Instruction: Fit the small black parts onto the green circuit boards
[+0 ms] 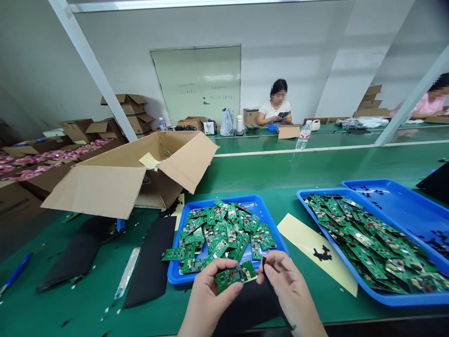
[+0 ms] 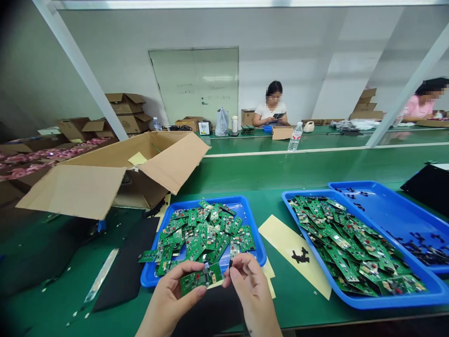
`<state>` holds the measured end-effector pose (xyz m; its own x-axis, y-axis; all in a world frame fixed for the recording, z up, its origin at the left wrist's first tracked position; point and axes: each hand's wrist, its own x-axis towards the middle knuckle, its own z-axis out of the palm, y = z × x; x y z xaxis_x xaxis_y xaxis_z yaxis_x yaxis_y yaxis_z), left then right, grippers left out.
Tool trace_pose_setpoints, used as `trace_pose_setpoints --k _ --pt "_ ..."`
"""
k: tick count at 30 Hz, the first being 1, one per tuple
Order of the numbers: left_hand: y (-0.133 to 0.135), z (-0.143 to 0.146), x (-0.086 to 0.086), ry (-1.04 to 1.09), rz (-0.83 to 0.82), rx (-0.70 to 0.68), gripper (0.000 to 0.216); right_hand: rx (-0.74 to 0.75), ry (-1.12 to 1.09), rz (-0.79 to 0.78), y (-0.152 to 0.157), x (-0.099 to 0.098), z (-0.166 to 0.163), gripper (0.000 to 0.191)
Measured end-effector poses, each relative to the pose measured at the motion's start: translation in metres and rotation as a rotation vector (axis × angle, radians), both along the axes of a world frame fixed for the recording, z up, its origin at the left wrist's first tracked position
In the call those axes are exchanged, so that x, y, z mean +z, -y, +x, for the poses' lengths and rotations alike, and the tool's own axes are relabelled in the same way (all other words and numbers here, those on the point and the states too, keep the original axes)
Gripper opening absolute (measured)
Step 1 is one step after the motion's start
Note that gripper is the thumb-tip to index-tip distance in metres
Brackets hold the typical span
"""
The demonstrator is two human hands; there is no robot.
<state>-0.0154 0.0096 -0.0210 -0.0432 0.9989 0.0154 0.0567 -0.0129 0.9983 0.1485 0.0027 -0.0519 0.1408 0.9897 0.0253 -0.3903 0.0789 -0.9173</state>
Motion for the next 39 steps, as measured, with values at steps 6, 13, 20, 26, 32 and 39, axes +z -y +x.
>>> trace_pose_setpoints --k 6,13,20,26,32,39 --pt "0.002 0.000 -0.001 0.040 0.023 -0.012 0.017 0.033 0.058 -0.010 0.002 0.001 0.002 0.026" --pt "0.001 -0.006 -0.008 -0.011 0.206 -0.091 0.009 0.099 -0.069 -0.095 0.005 -0.002 -0.008 0.034" --pt "0.008 0.000 -0.016 -0.137 0.326 -0.272 0.024 0.114 -0.038 -0.053 -0.004 -0.023 0.001 0.029" --pt "0.016 0.013 -0.015 0.171 0.202 -0.112 0.018 0.091 -0.044 -0.035 -0.005 -0.020 -0.005 0.031" --pt "0.006 0.010 -0.007 0.544 -0.083 0.112 0.032 0.114 0.025 -0.007 0.002 -0.012 -0.005 0.026" --pt "0.006 0.016 -0.003 0.216 -0.228 -0.066 0.032 0.147 0.412 0.146 0.008 -0.003 0.004 0.019"
